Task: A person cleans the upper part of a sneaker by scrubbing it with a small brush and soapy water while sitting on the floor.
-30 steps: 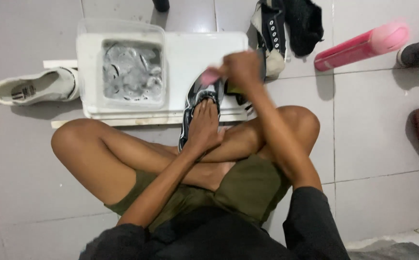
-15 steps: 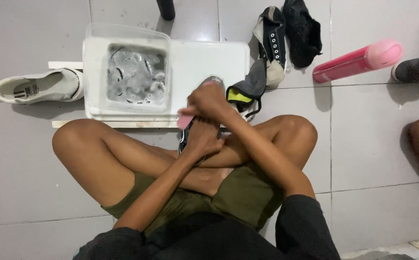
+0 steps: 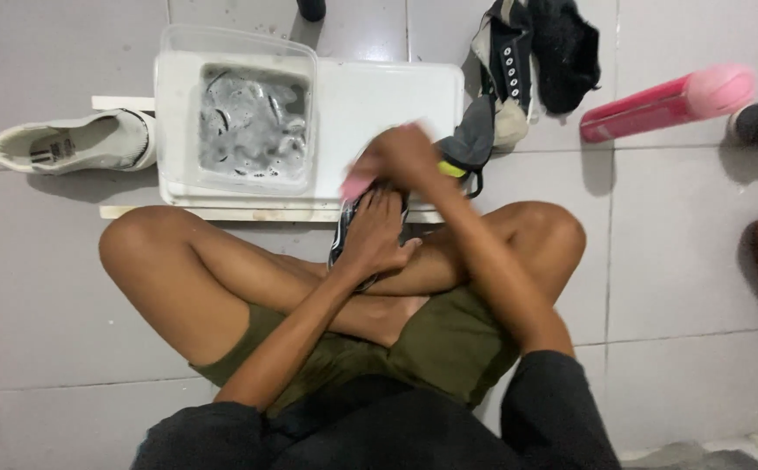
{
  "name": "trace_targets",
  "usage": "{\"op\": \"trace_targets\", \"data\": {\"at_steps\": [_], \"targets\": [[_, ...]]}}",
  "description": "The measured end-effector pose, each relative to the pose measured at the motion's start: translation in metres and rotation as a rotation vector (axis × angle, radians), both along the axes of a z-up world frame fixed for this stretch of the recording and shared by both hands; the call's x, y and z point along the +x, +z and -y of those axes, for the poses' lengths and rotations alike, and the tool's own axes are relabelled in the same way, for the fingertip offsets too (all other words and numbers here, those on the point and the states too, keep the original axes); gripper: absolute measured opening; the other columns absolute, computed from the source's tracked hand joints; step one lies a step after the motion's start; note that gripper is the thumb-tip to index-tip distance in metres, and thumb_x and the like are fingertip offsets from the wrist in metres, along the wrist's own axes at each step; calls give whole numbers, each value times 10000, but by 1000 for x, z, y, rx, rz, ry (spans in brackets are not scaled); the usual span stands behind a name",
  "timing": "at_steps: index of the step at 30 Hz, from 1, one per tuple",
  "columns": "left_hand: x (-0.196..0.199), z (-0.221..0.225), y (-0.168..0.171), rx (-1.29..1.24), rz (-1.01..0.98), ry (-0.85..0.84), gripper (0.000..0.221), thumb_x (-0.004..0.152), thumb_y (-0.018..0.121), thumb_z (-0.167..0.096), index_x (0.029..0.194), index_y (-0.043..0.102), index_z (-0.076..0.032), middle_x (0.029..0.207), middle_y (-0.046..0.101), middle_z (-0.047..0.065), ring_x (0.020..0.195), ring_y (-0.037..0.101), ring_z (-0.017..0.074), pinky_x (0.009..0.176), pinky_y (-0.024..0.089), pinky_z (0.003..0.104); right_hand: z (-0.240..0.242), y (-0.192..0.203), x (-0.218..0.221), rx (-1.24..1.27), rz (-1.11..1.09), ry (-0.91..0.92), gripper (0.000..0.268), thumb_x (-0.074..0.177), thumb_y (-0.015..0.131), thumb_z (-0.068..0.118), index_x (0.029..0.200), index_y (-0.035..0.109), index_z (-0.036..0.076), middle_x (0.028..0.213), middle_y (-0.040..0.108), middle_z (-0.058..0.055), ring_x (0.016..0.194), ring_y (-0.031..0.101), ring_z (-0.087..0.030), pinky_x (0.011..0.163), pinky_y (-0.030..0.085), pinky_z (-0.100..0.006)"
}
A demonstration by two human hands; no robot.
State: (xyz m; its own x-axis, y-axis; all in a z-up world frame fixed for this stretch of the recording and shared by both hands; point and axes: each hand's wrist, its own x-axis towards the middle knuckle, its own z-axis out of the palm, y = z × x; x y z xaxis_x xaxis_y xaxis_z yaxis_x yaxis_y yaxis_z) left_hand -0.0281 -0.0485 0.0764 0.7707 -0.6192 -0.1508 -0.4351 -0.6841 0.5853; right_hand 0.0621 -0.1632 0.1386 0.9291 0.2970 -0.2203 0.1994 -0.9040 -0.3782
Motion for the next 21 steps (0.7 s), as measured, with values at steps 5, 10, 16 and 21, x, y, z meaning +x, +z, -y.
{"op": "trace_targets", "data": {"at_steps": [5,10,16,21], "targets": [[-9,4,-27,61,108,-16,922,869,610,-482,1462,305,154,1528,354,374,1429,353,489,1223,214,546,83,-67,29,-72,140,-339,754,997,697,752,529,471,206,475,405,47,470,356,-137,451,195,-383],[-4,1,-6,-19,-3,4,794,748,671,-407,1329,492,104,1248,583,353,1202,541,510,1078,338,592,1,-62,-5,42,106,113,523,835,707,691,666,753,198,592,684,-52,641,678,-346,736,485,-455],[-6,-1,-6,-72,-26,7,886,819,738,-381,1404,385,182,1436,440,427,1398,397,524,1222,171,559,102,-55,30,47,112,-307,495,988,736,584,698,730,183,533,642,-43,576,670,-284,600,470,-391],[-4,0,4,-97,76,30,825,759,733,-387,1325,458,147,1285,536,394,1280,484,502,1157,241,557,25,-72,1,-67,140,-136,503,860,713,675,680,766,208,569,660,-72,631,685,-343,638,508,-435]]}}
